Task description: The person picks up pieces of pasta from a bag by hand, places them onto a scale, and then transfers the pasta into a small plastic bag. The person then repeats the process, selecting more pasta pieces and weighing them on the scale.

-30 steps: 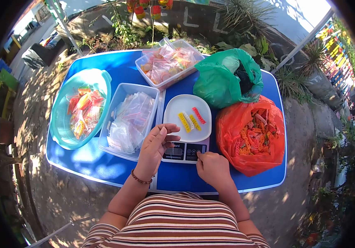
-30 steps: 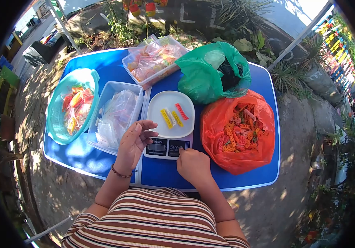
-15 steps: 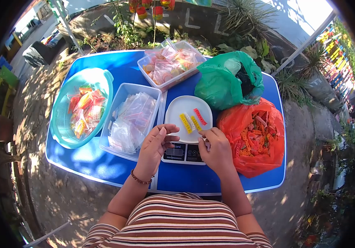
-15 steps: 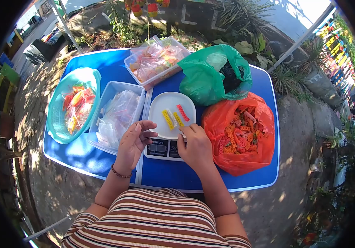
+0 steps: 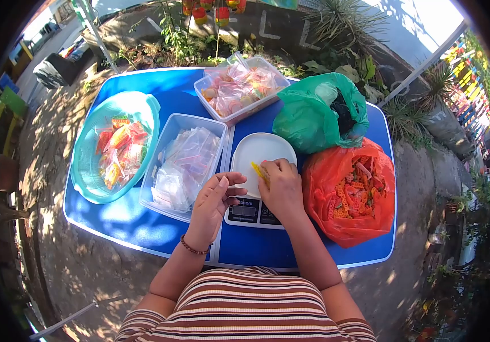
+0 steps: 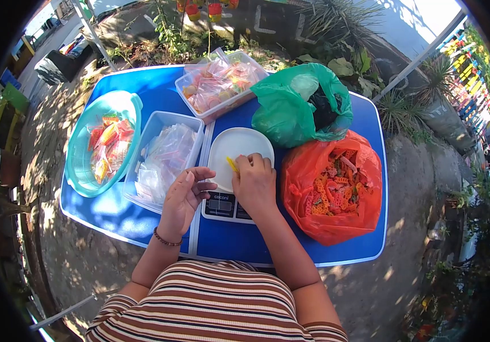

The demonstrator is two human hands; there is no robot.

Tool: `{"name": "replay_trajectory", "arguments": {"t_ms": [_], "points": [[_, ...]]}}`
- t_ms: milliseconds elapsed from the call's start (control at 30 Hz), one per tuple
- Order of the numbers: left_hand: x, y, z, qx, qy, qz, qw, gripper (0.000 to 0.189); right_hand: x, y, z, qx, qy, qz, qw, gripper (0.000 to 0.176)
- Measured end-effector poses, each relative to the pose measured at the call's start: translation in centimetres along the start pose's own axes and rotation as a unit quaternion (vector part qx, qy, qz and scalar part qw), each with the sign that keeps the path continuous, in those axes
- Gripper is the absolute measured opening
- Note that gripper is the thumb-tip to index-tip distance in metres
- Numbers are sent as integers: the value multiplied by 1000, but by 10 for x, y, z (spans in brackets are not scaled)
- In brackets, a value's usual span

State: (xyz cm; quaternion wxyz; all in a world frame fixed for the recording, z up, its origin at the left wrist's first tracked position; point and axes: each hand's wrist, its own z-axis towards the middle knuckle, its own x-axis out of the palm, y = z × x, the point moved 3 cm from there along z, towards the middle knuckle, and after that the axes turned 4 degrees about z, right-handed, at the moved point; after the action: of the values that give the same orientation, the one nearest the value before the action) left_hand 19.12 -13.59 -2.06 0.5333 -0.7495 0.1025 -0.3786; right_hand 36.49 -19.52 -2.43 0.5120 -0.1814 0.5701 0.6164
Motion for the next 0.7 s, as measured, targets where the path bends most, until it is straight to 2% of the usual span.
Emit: {"name": "replay_trajectory", "arguments": {"t_ms": [167, 267, 367, 467, 700], "points": [[5, -1, 0, -3, 7, 6, 1000, 38, 3, -3, -2, 5, 6, 41, 999, 29], [6, 0, 0, -4, 10, 8, 1000, 37, 0, -2, -3, 44, 47, 130, 989, 32], [7, -1, -1, -3, 8, 12, 1000, 37, 1, -1, -3, 9, 42, 49, 998, 28], [6, 0, -1, -3, 9, 13, 1000, 38, 3, -2, -5, -9, 25, 48, 999, 26], [7, 0, -3, -6, 9, 14, 1000, 38, -18, -12, -2, 40, -4, 201, 979, 20]]}}
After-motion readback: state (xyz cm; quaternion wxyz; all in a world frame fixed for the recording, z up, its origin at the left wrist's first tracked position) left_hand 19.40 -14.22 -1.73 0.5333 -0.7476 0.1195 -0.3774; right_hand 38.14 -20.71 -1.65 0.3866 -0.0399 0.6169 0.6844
